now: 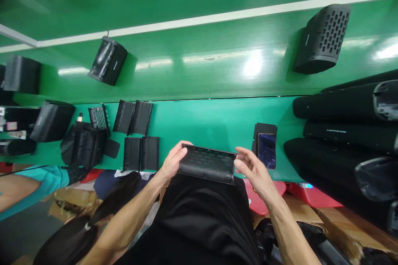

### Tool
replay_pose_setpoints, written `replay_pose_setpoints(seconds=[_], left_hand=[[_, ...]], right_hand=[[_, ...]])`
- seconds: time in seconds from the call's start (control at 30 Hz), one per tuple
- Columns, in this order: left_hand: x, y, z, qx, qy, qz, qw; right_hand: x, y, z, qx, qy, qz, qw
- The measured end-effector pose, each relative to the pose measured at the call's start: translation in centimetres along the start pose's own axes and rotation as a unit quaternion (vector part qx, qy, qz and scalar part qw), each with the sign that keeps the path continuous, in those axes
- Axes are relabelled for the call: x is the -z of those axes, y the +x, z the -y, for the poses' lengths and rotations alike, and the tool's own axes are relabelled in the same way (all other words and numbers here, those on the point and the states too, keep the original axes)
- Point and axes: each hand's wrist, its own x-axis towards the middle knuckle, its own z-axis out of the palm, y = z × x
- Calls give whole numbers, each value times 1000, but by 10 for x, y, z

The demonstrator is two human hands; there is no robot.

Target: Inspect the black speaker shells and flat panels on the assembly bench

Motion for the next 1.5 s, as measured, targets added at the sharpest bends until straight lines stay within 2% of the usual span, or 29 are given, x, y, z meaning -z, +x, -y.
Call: replay_pose_setpoints(seconds=[0.07,0.17,0.37,0.63,1.5], left_hand=[[0,1,-1,1,-4,5,1000],[0,0,-1,-1,-10,16,1000],[1,-1,5,38,-98,49,993],[-5,3,7,93,-132,16,987],[-3,3,7,70,-93,20,993]], right_hand=[[3,-4,-7,-62,23,50,997],[-3,-9,-12,-86,34,84,992],[-10,-8,-10,-79,45,61,994],[-9,-5,-16,-86,62,69,992],[-11,-3,-20,-90,63,78,991]])
